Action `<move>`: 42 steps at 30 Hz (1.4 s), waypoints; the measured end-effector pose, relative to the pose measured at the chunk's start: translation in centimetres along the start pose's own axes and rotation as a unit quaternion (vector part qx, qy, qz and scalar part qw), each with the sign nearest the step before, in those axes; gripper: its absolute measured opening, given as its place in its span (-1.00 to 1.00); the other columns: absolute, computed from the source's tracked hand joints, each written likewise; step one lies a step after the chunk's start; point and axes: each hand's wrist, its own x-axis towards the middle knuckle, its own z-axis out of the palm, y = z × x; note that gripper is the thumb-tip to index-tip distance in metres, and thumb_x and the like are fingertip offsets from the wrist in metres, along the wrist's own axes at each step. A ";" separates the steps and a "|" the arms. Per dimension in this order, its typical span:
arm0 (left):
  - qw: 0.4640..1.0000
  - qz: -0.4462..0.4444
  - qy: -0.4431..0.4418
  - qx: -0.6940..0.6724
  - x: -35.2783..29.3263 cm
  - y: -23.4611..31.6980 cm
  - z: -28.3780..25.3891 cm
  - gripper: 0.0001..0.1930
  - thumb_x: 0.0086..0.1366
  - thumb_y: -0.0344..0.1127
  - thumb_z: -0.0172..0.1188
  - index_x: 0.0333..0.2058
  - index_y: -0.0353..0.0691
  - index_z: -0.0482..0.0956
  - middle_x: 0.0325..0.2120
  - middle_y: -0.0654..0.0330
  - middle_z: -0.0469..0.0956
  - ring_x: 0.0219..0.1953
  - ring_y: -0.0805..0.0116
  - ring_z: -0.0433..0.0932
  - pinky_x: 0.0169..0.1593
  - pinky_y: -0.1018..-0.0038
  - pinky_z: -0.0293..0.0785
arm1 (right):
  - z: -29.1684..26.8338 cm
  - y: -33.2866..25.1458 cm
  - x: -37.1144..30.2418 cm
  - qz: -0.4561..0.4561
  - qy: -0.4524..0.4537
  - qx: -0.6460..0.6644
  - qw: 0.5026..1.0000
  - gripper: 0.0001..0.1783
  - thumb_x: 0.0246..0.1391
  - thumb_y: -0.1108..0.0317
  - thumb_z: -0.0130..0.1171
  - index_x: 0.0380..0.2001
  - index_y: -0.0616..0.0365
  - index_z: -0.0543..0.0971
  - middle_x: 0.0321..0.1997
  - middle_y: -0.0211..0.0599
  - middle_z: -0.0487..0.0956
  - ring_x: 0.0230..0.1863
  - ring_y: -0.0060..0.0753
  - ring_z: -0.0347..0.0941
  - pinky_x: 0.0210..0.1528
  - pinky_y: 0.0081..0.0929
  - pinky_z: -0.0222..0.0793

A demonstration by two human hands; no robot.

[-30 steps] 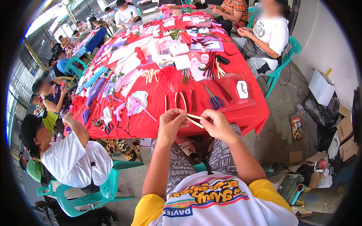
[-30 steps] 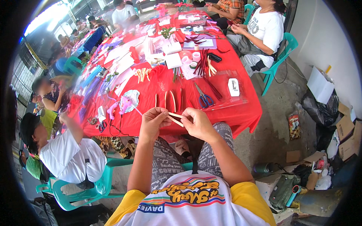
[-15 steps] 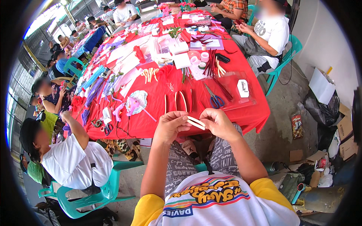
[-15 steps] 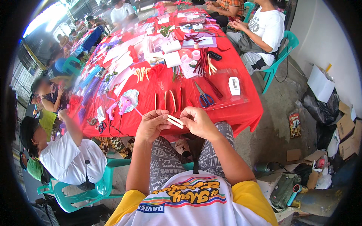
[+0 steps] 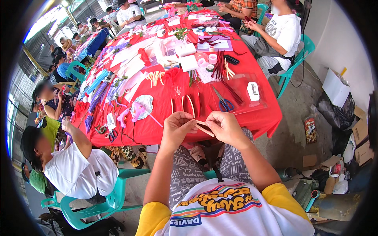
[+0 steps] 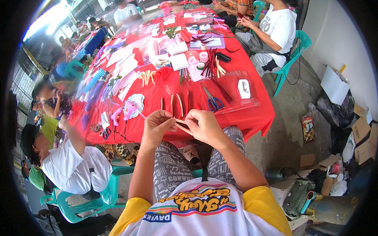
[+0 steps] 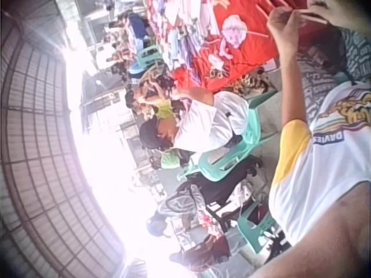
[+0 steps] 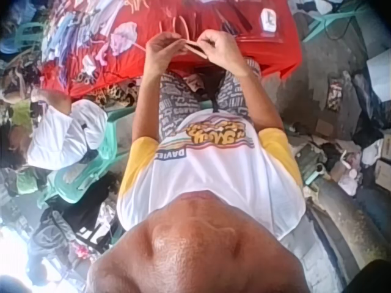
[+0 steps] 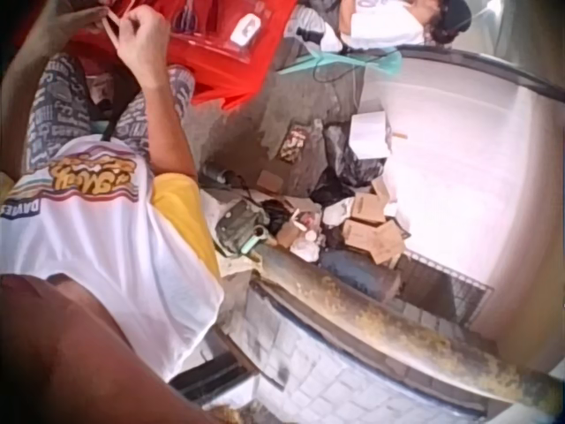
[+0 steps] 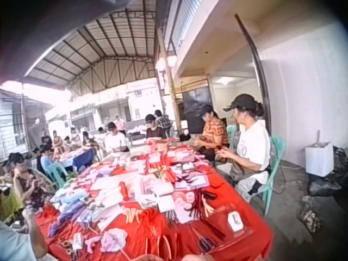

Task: The person assembles ribbon decorations at a table. They pick up red ribbon strips, fold them together by hand, and secure the center of the bundle with a thin wire.

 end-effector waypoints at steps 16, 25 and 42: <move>0.999 0.024 -0.002 0.023 0.3 0.4 0.0 -0.87 0.18 -0.57 0.17 -0.28 -0.41 0.46 -0.45 0.11 0.58 -0.41 0.44 0.59 -0.31 0.55 0.60 | 0.2 -0.6 0.3 0.084 -0.075 0.099 0.989 -0.89 0.14 0.50 0.06 -0.44 0.31 0.49 -0.55 -0.41 0.52 -0.51 -0.69 0.45 -0.51 -0.69 0.33; 0.998 -0.009 0.001 -0.059 -0.1 -0.3 0.4 -0.85 0.12 -0.59 0.22 -0.30 -0.40 0.49 -0.44 0.11 0.60 -0.40 0.44 0.60 -0.27 0.57 0.58 | 0.7 0.2 0.7 0.116 -0.041 0.221 0.967 -0.91 0.15 0.50 0.06 -0.41 0.30 0.49 -0.49 -0.38 0.52 -0.48 -0.63 0.48 -0.45 -0.69 0.39; 0.995 -0.083 0.000 -0.051 -0.1 0.4 0.6 -0.89 0.22 -0.49 0.14 -0.28 -0.36 0.54 -0.45 0.12 0.60 -0.42 0.38 0.63 -0.37 0.55 0.62 | 0.3 1.0 0.5 0.042 -0.020 0.128 0.991 -0.89 0.06 0.51 0.10 -0.47 0.37 0.49 -0.61 -0.23 0.52 -0.53 -0.59 0.45 -0.51 -0.55 0.33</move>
